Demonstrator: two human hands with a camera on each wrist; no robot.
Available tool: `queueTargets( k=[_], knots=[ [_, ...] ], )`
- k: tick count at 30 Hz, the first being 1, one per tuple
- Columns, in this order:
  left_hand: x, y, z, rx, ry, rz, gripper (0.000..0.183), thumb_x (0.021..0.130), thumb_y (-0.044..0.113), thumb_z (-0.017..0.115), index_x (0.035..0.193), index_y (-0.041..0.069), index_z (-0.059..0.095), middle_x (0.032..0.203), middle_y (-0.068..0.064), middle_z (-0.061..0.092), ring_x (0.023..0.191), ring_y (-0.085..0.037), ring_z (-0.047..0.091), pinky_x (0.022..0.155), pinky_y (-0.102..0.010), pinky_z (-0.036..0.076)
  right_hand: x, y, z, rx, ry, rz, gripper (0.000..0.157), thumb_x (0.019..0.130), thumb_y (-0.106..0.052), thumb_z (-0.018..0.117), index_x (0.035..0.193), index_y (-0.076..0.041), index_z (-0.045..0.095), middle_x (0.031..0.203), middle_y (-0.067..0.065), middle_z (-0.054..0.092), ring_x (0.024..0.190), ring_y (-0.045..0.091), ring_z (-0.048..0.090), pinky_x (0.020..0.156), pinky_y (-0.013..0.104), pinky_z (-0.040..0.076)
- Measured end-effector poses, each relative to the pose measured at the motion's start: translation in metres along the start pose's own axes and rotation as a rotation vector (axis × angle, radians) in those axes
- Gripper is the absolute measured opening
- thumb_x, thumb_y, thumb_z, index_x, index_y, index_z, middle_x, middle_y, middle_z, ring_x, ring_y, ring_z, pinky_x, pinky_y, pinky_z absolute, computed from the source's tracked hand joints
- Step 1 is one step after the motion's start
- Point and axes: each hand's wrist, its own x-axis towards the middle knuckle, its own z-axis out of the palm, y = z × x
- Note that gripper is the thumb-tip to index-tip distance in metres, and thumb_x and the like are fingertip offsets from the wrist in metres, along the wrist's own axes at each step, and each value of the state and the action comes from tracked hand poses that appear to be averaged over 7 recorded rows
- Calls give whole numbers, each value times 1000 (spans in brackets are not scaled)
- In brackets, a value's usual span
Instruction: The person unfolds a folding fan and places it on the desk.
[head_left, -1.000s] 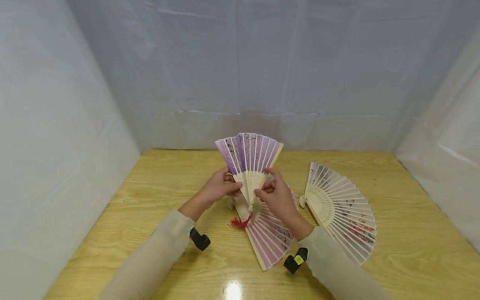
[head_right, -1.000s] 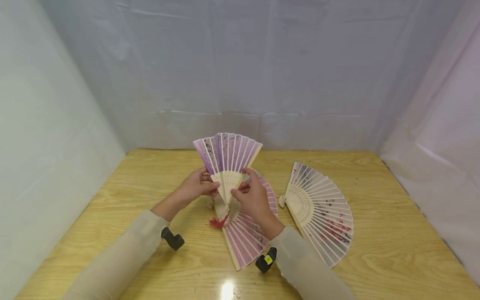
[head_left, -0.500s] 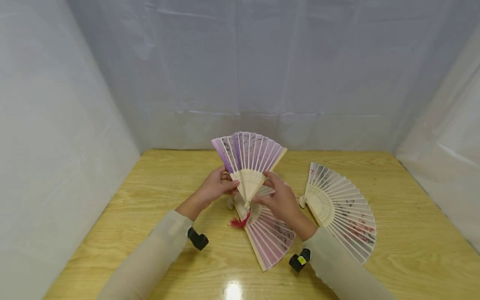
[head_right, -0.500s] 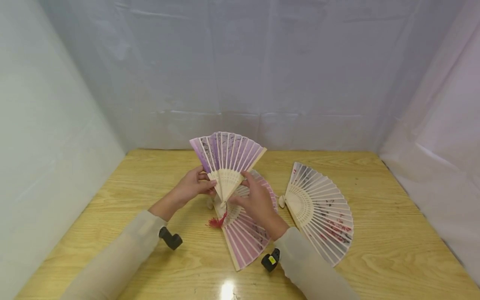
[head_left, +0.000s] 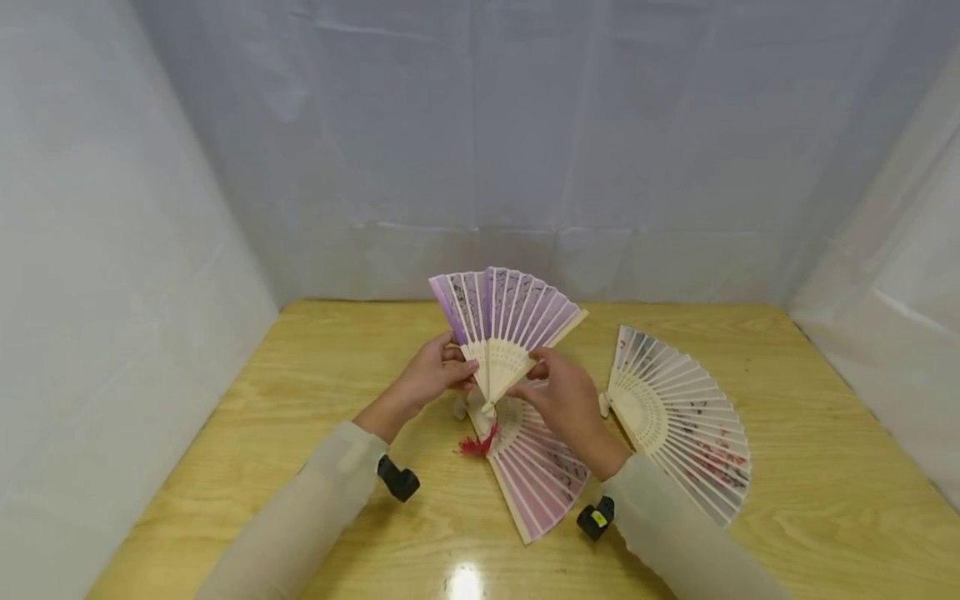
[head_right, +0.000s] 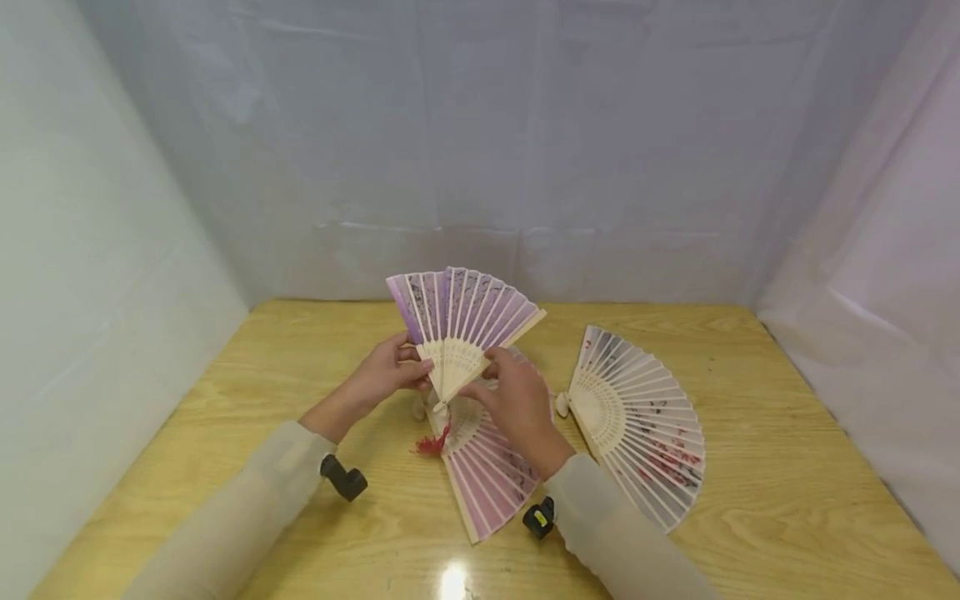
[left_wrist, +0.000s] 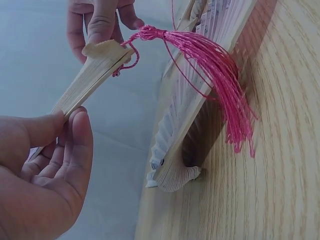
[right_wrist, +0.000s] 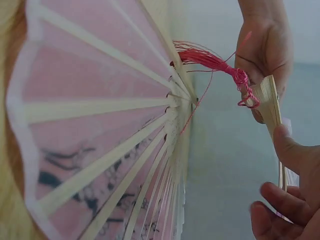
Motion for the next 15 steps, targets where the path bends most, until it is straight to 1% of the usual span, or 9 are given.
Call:
queueTargets(
  k=[1, 3, 5, 7, 9, 11, 13, 15],
  knots=[
    [0, 0, 0, 0, 2, 0, 35, 96, -4, 56, 128, -7, 43, 89, -10, 60, 72, -16, 62, 72, -36, 59, 0, 0, 0, -26, 13, -17, 55, 72, -32, 86, 113, -3, 63, 88, 7, 70, 76, 23, 64, 66, 38, 52],
    [0, 1, 0, 4, 5, 1, 35, 96, -4, 56, 128, -8, 42, 90, -10, 60, 70, -15, 62, 72, -36, 59, 0, -1, 0, -95, 49, -54, 53, 70, -36, 87, 106, -4, 66, 85, 6, 66, 75, 21, 59, 65, 36, 49],
    [-1, 1, -1, 0, 10, -2, 35, 96, -5, 55, 128, -8, 42, 90, -10, 60, 69, -14, 62, 73, -37, 59, 0, -1, 0, -164, 92, -83, 53, 67, -40, 88, 101, -5, 68, 87, 7, 61, 78, 23, 54, 70, 38, 45],
    [-2, 0, -2, -6, 15, -6, 36, 96, -5, 55, 129, -9, 41, 90, -11, 60, 69, -13, 62, 73, -36, 59, 0, 0, -1, -219, 132, -114, 53, 65, -44, 87, 97, -7, 69, 97, 10, 59, 88, 27, 53, 80, 43, 42],
    [-3, 0, -2, -13, 15, -8, 38, 96, -5, 54, 131, -9, 40, 90, -11, 60, 69, -13, 62, 73, -36, 59, 0, 0, -1, -243, 153, -133, 52, 65, -46, 87, 95, -7, 69, 106, 11, 58, 99, 30, 51, 89, 48, 38],
    [-3, 0, -3, -16, 15, -5, 38, 97, -4, 54, 132, -9, 39, 90, -11, 59, 69, -13, 62, 73, -35, 59, 0, 0, -2, -255, 159, -151, 52, 65, -47, 87, 94, -7, 68, 108, 10, 57, 104, 31, 50, 94, 50, 35],
    [-5, 0, -3, -14, 15, -6, 38, 97, -3, 53, 132, -9, 39, 91, -11, 59, 70, -14, 62, 74, -35, 59, 0, 1, -3, -264, 154, -166, 52, 66, -48, 86, 93, -8, 67, 106, 9, 58, 104, 30, 49, 97, 49, 34],
    [-5, 1, -3, -12, 16, -8, 38, 97, -3, 53, 132, -8, 39, 91, -11, 59, 70, -14, 62, 74, -35, 59, 1, 2, -4, -272, 150, -177, 53, 65, -50, 86, 91, -8, 66, 98, 7, 57, 99, 29, 49, 98, 49, 33]
  ],
)
